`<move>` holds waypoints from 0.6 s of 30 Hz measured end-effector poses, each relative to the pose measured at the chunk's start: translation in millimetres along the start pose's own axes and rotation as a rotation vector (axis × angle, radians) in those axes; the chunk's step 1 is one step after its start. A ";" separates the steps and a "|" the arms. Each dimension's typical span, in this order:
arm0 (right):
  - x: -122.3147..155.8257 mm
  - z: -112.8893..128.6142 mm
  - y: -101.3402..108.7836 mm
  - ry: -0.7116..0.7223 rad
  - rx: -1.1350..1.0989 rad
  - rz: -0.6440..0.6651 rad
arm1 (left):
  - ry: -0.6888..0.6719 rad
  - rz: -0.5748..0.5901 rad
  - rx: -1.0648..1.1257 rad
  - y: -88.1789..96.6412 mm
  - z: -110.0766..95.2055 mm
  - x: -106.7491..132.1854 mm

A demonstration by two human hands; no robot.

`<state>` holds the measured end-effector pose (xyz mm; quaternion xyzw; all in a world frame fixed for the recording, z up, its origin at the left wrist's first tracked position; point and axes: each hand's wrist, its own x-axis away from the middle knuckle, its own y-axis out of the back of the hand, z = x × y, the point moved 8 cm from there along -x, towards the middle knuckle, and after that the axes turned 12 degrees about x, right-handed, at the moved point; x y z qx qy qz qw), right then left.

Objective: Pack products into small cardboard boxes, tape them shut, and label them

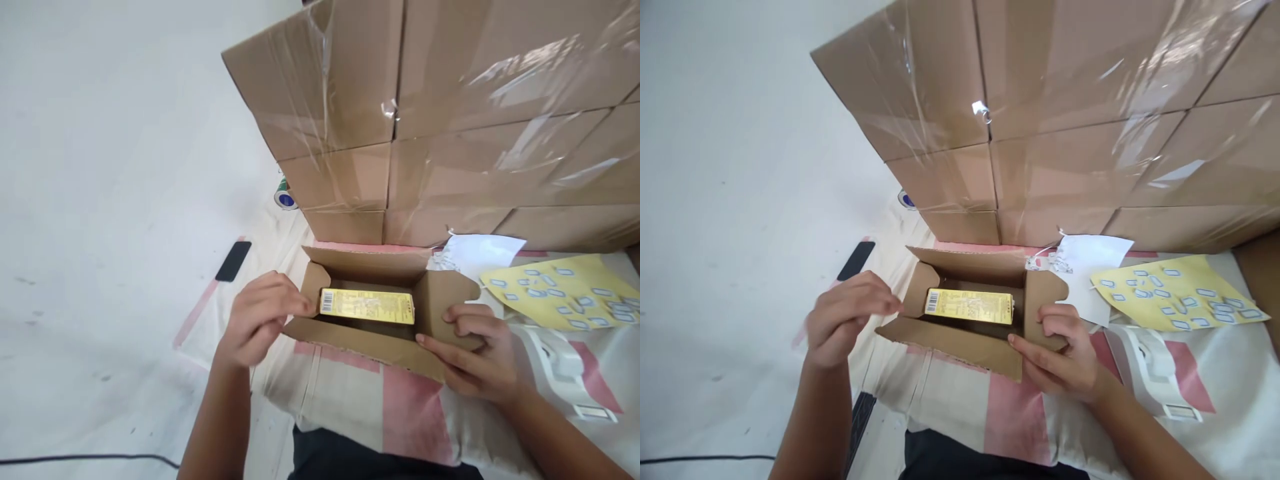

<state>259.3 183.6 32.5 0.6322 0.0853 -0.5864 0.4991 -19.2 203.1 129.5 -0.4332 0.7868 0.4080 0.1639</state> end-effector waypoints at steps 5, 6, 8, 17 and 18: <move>-7.1 8.4 5.9 0.099 -0.042 -0.079 | 0.319 0.321 -0.201 -15.1 81.5 -4.3; -7.4 7.6 6.5 0.089 -0.051 -0.086 | 0.343 0.367 -0.282 -21.2 88.2 -3.7; -7.2 6.7 7.9 0.074 -0.058 -0.103 | 0.346 0.424 -0.412 -32.3 94.1 -4.4; -2.3 9.7 9.8 0.095 -0.013 -0.105 | 0.216 0.026 -0.140 -16.7 77.7 2.7; -2.5 8.4 11.2 0.084 -0.013 -0.118 | 0.214 -0.102 -0.069 -8.7 78.2 8.8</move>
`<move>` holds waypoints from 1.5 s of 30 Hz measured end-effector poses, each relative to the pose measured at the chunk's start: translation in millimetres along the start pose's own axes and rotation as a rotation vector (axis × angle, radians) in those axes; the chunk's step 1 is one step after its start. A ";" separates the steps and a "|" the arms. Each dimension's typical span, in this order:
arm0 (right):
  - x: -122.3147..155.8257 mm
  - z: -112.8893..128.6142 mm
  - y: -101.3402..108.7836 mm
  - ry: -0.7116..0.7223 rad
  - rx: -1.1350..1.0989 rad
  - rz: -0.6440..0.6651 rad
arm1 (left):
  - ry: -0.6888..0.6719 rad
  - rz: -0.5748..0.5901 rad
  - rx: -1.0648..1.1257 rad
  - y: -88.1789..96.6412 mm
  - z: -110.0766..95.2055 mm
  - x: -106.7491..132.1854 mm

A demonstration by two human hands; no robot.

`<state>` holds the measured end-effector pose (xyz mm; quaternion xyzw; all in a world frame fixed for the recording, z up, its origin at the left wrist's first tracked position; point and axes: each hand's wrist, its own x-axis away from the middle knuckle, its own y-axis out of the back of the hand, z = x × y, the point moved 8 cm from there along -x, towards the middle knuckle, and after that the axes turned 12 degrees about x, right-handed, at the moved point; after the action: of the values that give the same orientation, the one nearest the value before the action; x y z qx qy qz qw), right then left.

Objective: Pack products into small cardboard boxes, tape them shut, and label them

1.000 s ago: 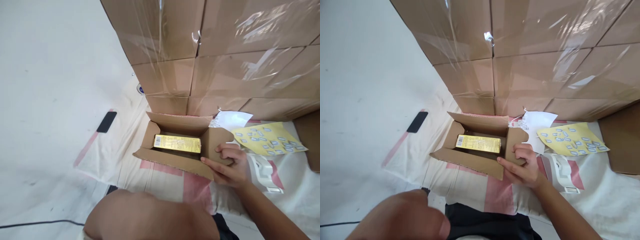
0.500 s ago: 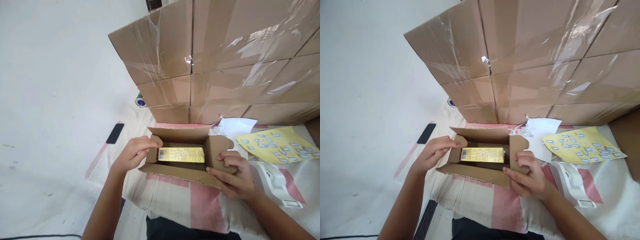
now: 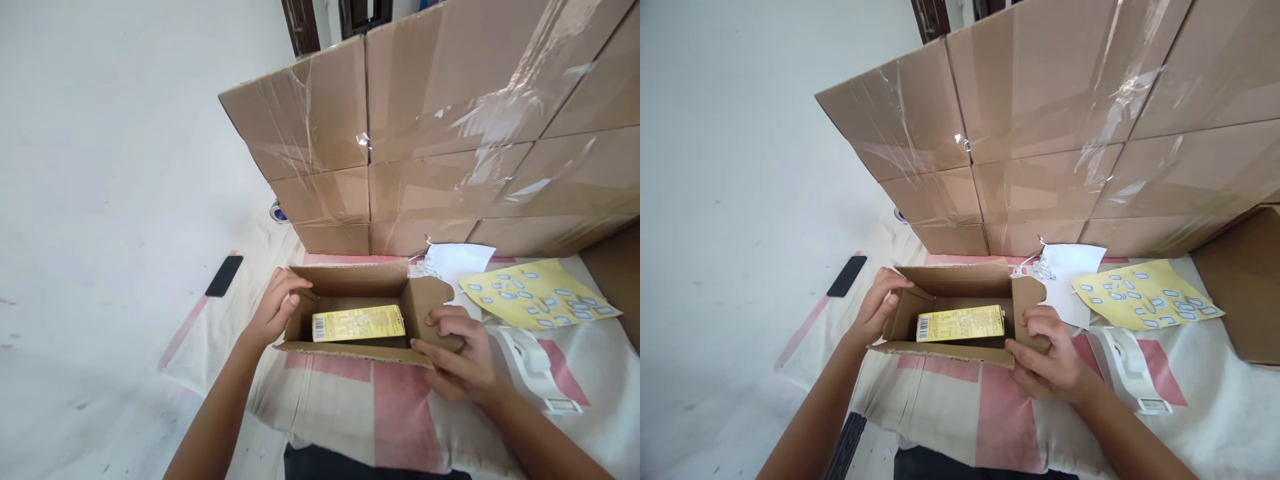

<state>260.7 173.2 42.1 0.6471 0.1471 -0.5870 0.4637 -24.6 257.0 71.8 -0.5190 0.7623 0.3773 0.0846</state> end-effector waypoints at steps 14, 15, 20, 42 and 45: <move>-3.4 -7.7 11.7 -0.124 0.026 -0.171 | 0.239 -0.757 0.542 8.4 55.1 80.0; -2.4 -11.6 12.2 -0.169 0.015 -0.195 | 0.260 -0.774 0.604 1.9 58.5 85.0; 0.9 -29.2 12.6 -0.311 -0.179 -0.340 | 0.266 -0.757 0.684 -18.5 65.1 89.5; 7.8 -34.0 2.1 -0.398 -0.432 -0.081 | 0.294 -0.603 0.557 -31.9 67.8 46.4; 7.7 -36.6 -0.7 -0.432 -0.454 -0.073 | 0.501 -0.681 0.594 -35.5 78.5 52.2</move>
<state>285.1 199.2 30.5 0.3815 0.1958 -0.6794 0.5955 -38.2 264.8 -27.6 -0.7658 0.6213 -0.0402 0.1611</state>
